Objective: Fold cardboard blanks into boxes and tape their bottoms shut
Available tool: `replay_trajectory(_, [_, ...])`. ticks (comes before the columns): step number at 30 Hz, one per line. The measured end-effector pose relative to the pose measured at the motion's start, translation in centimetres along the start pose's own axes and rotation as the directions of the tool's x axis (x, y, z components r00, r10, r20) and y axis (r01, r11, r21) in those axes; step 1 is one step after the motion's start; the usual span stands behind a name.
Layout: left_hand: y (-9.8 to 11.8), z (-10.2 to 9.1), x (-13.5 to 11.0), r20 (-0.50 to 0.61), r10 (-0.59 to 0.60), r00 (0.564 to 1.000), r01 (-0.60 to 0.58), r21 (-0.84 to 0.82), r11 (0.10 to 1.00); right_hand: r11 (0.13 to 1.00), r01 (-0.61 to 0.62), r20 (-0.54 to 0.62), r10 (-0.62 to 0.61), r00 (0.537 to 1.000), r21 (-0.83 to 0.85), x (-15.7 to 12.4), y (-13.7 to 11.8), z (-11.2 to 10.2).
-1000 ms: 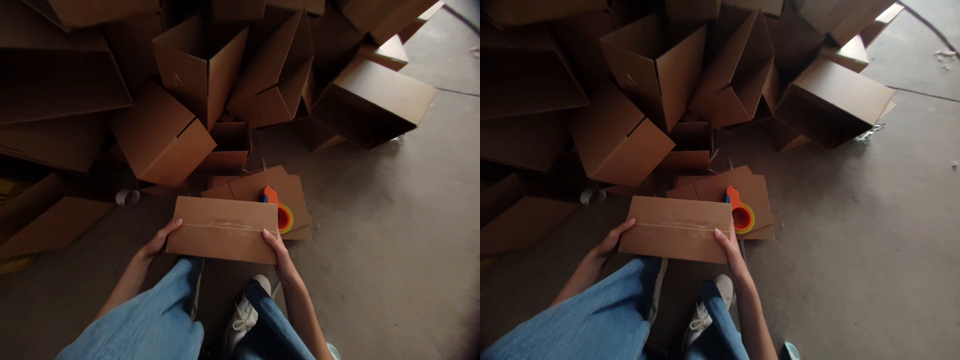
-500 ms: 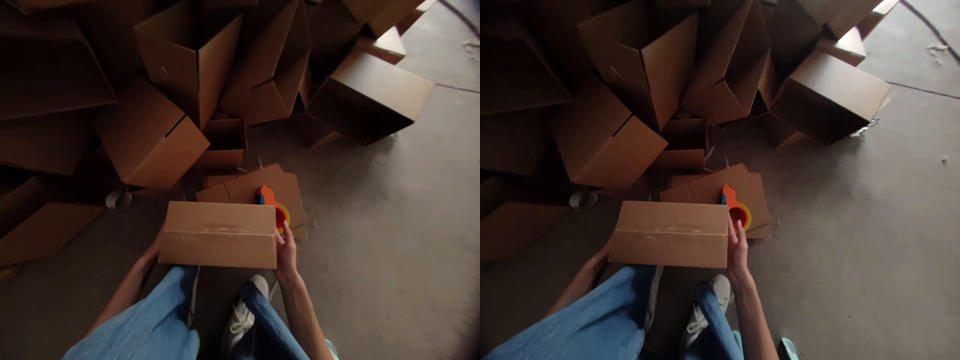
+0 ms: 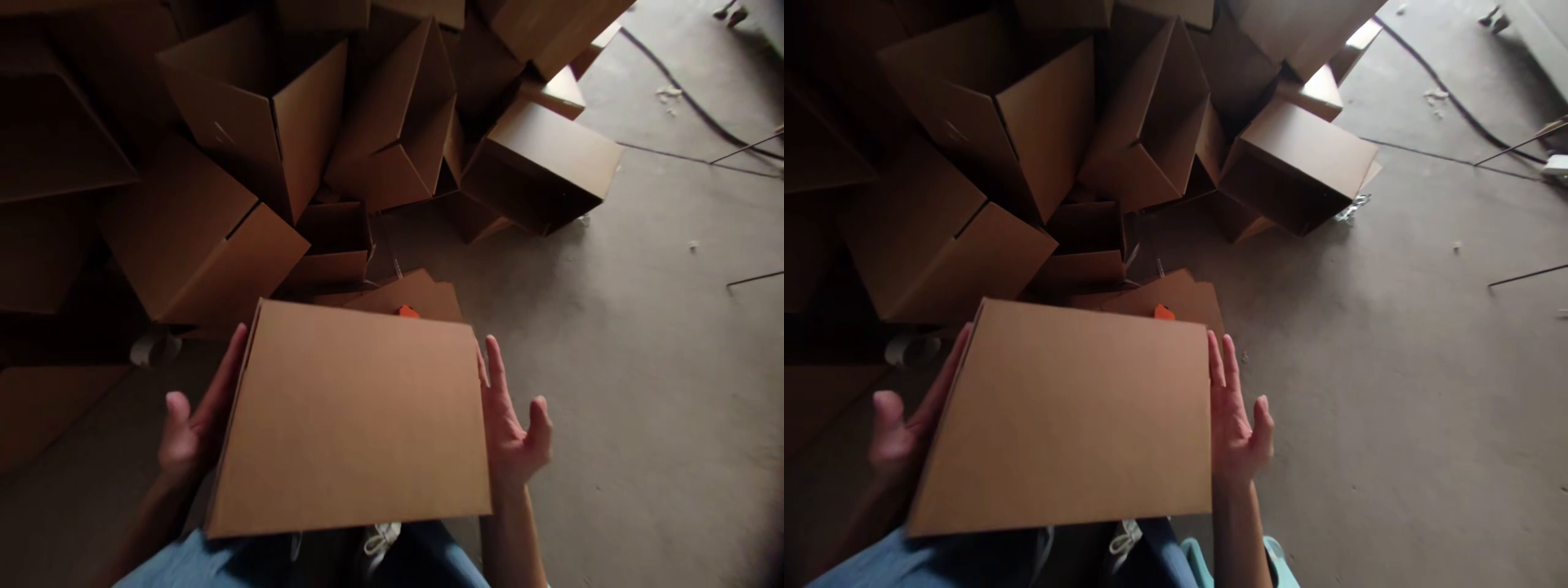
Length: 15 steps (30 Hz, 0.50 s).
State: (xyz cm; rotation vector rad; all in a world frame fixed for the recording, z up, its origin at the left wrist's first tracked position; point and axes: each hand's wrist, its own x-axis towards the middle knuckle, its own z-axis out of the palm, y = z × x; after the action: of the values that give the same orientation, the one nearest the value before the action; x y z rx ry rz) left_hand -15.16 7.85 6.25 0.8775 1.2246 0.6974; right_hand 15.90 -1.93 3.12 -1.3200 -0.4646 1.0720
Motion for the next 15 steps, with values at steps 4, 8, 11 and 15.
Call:
replay_trajectory(4, [-0.6, 0.1, 0.5, 0.064, 0.104, 0.993, -0.094, -0.132, 0.987, 0.997, 0.019, 0.022, -0.021, 1.0, 0.078, 0.0, 0.8, -0.8])
replay_trajectory(8, [-1.0, -0.5, 1.7, -0.001, 0.098, 0.995, -0.097, -0.129, 0.987, 0.986, -0.045, 0.101, 0.029, 0.995, 0.163, -0.4, 2.2, -0.5])
replay_trajectory(11, [-1.1, -1.0, 2.2, -0.088, 0.038, 0.995, -0.048, -0.114, 0.992, 0.983, -0.102, 0.147, 0.079, 0.986, 0.153, -0.8, 3.5, 0.5])
replay_trajectory(15, [-1.9, -1.7, 3.0, -0.17, 0.032, 0.985, -0.045, -0.075, 0.996, 0.978, -0.195, 0.162, 0.205, 0.965, -0.078, -1.0, 4.7, 1.1])
